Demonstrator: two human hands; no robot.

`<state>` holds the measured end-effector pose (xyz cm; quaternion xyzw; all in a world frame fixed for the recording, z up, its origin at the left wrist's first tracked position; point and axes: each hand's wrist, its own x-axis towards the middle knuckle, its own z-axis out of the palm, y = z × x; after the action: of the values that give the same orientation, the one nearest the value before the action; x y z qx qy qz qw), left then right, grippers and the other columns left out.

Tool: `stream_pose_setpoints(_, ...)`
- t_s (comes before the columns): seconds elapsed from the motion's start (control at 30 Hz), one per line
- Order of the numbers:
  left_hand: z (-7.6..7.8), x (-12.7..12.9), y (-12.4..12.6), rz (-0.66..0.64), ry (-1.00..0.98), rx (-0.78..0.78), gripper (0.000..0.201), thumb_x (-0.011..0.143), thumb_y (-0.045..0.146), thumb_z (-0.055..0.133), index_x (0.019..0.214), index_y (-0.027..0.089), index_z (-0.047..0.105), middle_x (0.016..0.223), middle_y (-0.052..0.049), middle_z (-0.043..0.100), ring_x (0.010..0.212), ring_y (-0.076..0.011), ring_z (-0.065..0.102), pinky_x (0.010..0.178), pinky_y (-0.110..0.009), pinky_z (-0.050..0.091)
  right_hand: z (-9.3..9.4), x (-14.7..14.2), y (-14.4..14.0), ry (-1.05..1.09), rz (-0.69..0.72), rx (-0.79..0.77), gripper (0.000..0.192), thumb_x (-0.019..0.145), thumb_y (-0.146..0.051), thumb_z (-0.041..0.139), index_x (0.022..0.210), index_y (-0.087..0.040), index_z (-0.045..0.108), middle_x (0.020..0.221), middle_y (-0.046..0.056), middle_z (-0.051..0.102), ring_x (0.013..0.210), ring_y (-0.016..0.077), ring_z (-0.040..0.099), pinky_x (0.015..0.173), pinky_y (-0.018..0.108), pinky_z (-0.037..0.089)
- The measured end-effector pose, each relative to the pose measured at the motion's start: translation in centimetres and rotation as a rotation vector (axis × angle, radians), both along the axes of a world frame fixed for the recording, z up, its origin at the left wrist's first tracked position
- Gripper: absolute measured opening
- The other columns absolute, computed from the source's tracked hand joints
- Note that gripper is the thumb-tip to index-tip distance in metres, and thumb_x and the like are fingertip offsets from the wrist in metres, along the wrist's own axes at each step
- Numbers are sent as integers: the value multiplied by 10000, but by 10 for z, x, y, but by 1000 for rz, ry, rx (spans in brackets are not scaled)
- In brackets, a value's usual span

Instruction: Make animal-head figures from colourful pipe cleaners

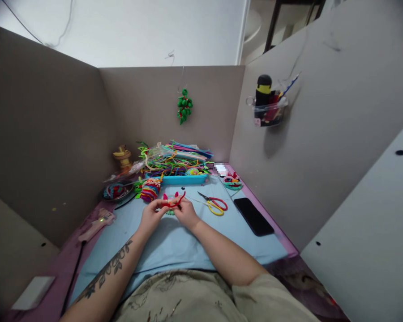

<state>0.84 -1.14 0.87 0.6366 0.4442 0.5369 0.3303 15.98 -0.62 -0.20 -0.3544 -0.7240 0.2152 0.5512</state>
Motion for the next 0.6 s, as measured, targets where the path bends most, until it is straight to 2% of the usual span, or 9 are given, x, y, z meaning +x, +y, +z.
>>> stream_pose_setpoints(0.1, 2, 0, -2, 20, 8, 19, 188, 648, 296, 649, 771, 154, 670, 752, -43, 665, 696, -151, 596, 587, -228, 467, 2, 0, -2, 9, 6, 51, 108, 768, -154, 504, 782, -180, 608, 799, 53, 607, 786, 175, 564, 727, 305, 452)
stream_pose_setpoints(0.23, 4, 2, -3, -4, -53, -29, 162, 658, 259, 632, 768, 145, 667, 732, -45, 670, 688, -157, 607, 635, -256, 481, 3, -1, -3, -36, 0, 76, 130, 800, -176, 487, 816, -190, 615, 794, 50, 597, 780, 173, 549, 719, 304, 442)
stream_pose_setpoints(0.6, -5, 0, 5, -56, -103, -51, 171, 654, 269, 642, 765, 140, 620, 713, -23, 641, 670, -145, 591, 630, -256, 475, 1, -3, -4, -11, 25, -11, 116, 809, -242, 503, 799, -174, 596, 736, 24, 549, 684, 136, 497, 629, 254, 401)
